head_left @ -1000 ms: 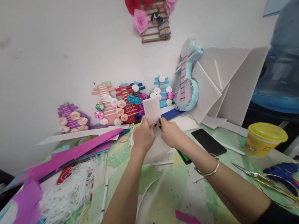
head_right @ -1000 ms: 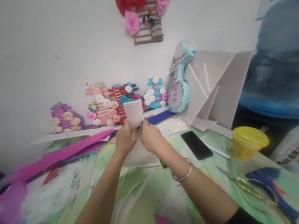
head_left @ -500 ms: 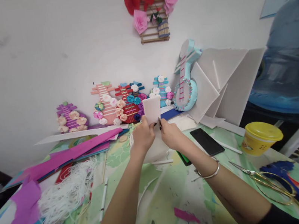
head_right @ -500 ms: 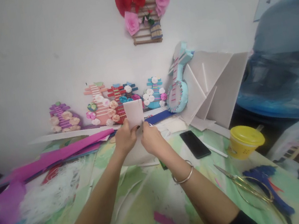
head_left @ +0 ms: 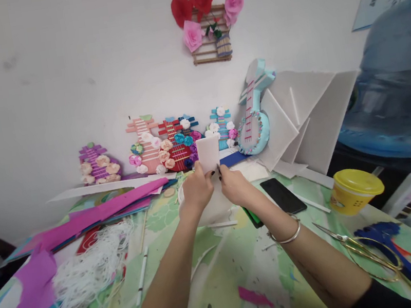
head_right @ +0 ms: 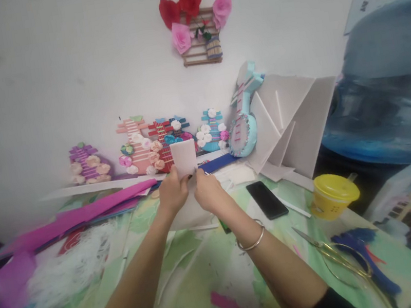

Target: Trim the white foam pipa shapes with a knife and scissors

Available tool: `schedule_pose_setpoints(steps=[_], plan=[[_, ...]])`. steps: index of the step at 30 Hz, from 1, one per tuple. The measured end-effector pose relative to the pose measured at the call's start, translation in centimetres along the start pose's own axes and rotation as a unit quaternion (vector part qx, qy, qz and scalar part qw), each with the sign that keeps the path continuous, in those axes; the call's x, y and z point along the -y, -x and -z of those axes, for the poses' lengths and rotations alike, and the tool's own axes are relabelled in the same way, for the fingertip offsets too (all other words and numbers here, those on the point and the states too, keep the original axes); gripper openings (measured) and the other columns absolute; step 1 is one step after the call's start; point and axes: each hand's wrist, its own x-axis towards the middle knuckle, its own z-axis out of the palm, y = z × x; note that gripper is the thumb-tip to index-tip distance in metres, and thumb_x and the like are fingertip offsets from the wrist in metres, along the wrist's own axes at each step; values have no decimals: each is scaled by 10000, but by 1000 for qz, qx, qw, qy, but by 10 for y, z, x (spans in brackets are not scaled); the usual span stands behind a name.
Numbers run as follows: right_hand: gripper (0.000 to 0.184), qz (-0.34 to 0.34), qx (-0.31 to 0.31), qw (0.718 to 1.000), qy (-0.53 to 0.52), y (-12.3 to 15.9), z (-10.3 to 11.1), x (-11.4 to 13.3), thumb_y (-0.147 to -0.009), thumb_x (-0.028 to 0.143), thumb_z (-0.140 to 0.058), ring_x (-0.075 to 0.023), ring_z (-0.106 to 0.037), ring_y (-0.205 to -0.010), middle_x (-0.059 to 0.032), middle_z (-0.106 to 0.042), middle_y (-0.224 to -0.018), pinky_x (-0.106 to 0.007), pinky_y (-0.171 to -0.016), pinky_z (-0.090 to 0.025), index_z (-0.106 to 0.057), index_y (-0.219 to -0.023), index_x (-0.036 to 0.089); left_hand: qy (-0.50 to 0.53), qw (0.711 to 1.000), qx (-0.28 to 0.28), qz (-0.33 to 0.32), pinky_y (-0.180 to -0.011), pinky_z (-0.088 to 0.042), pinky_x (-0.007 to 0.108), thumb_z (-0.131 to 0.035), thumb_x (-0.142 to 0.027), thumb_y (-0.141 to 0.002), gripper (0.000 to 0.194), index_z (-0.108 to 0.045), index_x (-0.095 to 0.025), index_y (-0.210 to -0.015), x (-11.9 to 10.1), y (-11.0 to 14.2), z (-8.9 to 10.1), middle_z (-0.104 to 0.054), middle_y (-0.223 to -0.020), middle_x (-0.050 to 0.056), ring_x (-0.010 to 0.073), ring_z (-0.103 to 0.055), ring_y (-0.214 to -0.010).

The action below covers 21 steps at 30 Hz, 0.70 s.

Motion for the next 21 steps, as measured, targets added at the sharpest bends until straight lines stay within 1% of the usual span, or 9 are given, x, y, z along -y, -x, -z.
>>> schedule_pose_setpoints(steps=[5, 9, 13, 17, 21], plan=[[247, 4, 7, 1000, -1, -2, 3, 0, -817, 79, -374, -256, -598, -862, -151, -628, -945, -300, -667, -371, -443, -1050, 123, -3, 1000, 7, -12, -627, -440, 332, -377, -345, -861, 350, -417, -103, -1111, 0, -1, 1, -657, -846, 155, 296, -643, -775], [258, 6, 11, 1000, 1, -5, 4, 0, -818, 80, -362, -259, -596, -867, -160, -626, -962, -304, -668, -377, -445, -1061, 113, -5, 1000, 7, -10, -622, -438, 326, -367, -348, -867, 367, -405, -97, -1132, 0, -1, 0, -655, -836, 153, 290, -645, -767], [263, 9, 14, 1000, 1, -7, 5, 0, -816, 83, -362, -261, -597, -862, -164, -627, -955, -304, -662, -381, -443, -1065, 108, -3, 1000, 10, -10, -636, -439, 325, -378, -335, -863, 401, -379, -85, -1176, 1, -2, 0, -655, -849, 155, 286, -645, -783], [259, 11, 12, 1000, -1, -8, 7, 1, -810, 83, -361, -258, -600, -844, -158, -632, -946, -303, -652, -380, -450, -1052, 112, 6, 1000, 13, -16, -641, -438, 326, -381, -344, -862, 389, -397, -88, -1154, 3, -3, 0, -656, -855, 158, 287, -646, -789], [230, 10, 1, 1000, -7, -9, 4, 0, -810, 99, -371, -250, -603, -808, -145, -637, -906, -296, -628, -380, -460, -1021, 124, 19, 1000, 16, -16, -657, -441, 333, -387, -349, -858, 402, -394, -88, -1163, 4, -3, 0, -657, -862, 158, 293, -644, -805]])
